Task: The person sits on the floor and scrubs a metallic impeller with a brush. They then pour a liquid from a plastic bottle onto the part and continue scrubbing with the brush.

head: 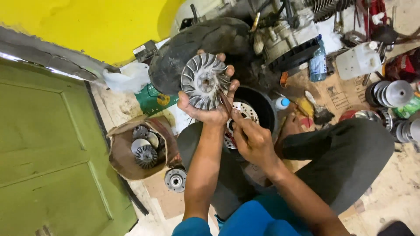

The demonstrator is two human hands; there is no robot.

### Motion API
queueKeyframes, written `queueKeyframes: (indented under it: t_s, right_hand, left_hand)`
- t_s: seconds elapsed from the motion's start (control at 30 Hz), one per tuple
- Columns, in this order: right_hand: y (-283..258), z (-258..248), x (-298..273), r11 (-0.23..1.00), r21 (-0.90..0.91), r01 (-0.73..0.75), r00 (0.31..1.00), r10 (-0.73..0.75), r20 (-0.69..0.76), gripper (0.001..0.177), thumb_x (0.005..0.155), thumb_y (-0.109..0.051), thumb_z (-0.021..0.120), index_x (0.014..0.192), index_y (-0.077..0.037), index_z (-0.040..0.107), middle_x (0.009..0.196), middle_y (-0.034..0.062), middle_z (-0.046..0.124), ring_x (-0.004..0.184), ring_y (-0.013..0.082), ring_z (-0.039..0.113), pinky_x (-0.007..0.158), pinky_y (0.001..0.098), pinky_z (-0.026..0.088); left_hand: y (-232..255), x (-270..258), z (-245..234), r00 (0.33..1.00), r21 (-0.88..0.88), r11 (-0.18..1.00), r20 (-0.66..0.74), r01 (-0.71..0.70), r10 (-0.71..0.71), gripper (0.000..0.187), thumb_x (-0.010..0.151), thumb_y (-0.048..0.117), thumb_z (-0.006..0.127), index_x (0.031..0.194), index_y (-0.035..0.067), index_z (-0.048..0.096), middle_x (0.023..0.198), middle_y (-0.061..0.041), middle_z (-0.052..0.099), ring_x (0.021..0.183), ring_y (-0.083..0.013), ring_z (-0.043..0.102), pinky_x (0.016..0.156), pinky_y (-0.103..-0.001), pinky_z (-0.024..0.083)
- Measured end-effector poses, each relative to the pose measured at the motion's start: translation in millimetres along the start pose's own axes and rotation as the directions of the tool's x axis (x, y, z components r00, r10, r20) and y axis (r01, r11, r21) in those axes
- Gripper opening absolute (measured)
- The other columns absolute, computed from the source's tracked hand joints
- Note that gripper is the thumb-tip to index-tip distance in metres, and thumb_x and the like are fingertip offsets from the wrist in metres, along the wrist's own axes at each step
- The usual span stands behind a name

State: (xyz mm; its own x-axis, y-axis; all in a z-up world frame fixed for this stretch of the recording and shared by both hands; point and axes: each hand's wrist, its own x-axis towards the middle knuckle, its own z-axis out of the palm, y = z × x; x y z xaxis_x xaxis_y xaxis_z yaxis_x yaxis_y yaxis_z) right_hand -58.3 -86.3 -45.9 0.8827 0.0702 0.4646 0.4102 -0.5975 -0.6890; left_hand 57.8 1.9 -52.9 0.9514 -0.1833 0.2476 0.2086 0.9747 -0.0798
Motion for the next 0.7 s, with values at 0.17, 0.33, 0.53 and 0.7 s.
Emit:
queueKeyframes:
  t_s: [0.17,0.33,0.53,0.7]
  right_hand:
    - [6,2,6,0.999,0.043,-0.004,0.998,0.007,-0.058,0.036,0.098,0.005,0.052,0.134,0.004,0.050,0.086,0.0158,0.063,0.068,0.0228,0.059,0.063,0.0355,0.048]
    - [13,-10,-24,0.991,0.115,-0.074,0.993,0.063,0.098,0.039,0.096,-0.002,0.055,0.135,0.002,0.050,0.114,0.0203,0.068,0.087,0.0266,0.071,0.070,0.0350,0.057]
    - [28,-45,-22,0.996,0.075,-0.043,0.998,0.039,0.050,0.025,0.091,0.000,0.052,0.109,0.014,0.061,0.114,0.0294,0.064,0.081,0.0311,0.076,0.051,0.0223,0.063]
    - [18,-51,8,0.997,0.023,0.073,0.992,-0.075,0.102,0.038,0.092,0.008,0.058,0.130,0.007,0.051,0.084,0.0145,0.064,0.060,0.0166,0.056,0.055,0.0283,0.052]
  left_hand:
    - [-7,-3,-7,0.998,-0.057,0.997,0.047,0.054,-0.051,0.082,0.084,0.045,0.070,0.151,0.012,0.036,0.140,-0.025,0.046,0.112,-0.0390,0.054,0.083,-0.046,0.050]
    - [22,12,-11,0.999,0.035,0.999,0.036,0.012,-0.013,0.078,0.087,0.056,0.062,0.146,0.012,0.039,0.134,-0.026,0.050,0.107,-0.0377,0.059,0.079,-0.044,0.061]
    - [33,10,0,0.992,0.068,0.994,-0.094,0.086,-0.079,0.088,0.084,0.069,0.054,0.149,0.012,0.037,0.143,-0.030,0.045,0.112,-0.0464,0.060,0.076,-0.053,0.058]
    - [20,11,3,0.988,0.071,0.987,-0.045,0.148,-0.145,0.085,0.084,0.060,0.056,0.151,0.011,0.035,0.143,-0.030,0.046,0.114,-0.0428,0.059,0.083,-0.055,0.059]
